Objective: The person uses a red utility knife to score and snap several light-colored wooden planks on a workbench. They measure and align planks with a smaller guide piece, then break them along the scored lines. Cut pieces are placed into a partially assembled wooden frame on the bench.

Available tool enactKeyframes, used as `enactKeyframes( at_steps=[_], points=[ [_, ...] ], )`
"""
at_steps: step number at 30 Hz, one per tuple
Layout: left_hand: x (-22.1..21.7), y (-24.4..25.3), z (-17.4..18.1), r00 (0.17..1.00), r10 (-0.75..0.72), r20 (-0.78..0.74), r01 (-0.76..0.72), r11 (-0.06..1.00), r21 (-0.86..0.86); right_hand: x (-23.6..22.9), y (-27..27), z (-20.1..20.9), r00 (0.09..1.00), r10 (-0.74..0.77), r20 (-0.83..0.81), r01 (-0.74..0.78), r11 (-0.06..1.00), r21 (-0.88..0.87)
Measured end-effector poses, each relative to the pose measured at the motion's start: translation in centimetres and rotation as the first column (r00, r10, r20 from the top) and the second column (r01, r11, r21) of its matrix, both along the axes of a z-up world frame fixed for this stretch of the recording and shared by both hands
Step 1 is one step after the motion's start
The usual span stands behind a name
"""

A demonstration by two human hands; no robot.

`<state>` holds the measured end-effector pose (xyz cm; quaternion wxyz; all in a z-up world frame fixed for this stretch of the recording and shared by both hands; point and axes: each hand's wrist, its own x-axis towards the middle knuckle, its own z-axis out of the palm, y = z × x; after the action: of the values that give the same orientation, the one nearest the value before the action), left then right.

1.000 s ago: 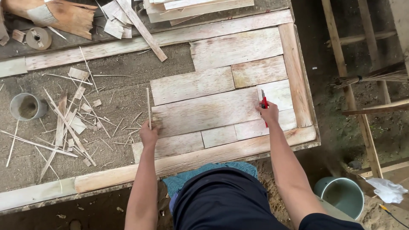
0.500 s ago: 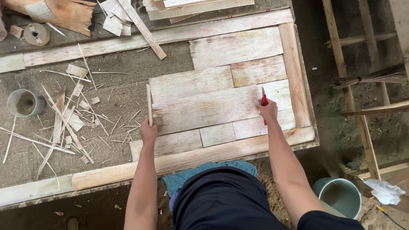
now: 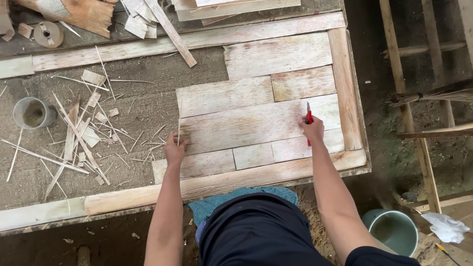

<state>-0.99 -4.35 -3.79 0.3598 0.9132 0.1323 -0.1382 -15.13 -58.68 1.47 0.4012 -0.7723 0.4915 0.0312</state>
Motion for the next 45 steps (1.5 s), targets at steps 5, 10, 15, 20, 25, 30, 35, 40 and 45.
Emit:
enactKeyframes(
  at_steps=[5,10,15,20,25,30,35,40,45],
  points=[
    [-0.2,0.1,0.0,1.000,0.018,0.006,-0.018,1.000,-0.016,0.1,0.4,0.5,1.000,-0.006,-0.004,0.006,1.000,-0.003],
    [-0.9,-0.8,2.9,0.990,0.084,0.117,-0.092,0.993,0.068,-0.3,0.2,-0.3,1.000,0.016,0.027,-0.015,0.998,-0.053],
    [-1.1,-4.0,7.3,0.985,0.133,0.113,-0.135,0.991,0.012,0.8,1.8,1.6,0.999,0.042,0.013,-0.040,0.989,-0.143],
    [-0.2,-7.4,7.3,0.993,-0.026,0.116,0.032,0.998,-0.051,3.9,6.3,1.6,0.984,0.167,0.061,-0.167,0.986,-0.013],
    [1.2,-10.3,6.9,0.985,-0.164,-0.054,0.166,0.986,0.032,6.4,15.5,7.9,0.935,0.348,0.061,-0.352,0.898,0.266],
    [0.8,-12.2,8.6,0.954,-0.264,-0.142,0.279,0.955,0.098,5.8,18.6,11.1,0.908,0.419,0.007,-0.400,0.861,0.313],
    [0.3,-13.7,9.9,0.943,-0.289,-0.164,0.314,0.937,0.151,5.0,18.8,10.5,0.875,0.483,-0.047,-0.452,0.847,0.278],
    [0.0,-14.4,8.2,0.938,-0.313,-0.148,0.339,0.917,0.209,5.5,18.3,6.4,0.795,0.576,-0.191,-0.560,0.818,0.133],
    [-0.1,-14.6,8.0,0.941,-0.295,-0.164,0.323,0.928,0.187,7.2,20.9,10.5,0.775,0.588,-0.232,-0.579,0.807,0.114]
  ],
)
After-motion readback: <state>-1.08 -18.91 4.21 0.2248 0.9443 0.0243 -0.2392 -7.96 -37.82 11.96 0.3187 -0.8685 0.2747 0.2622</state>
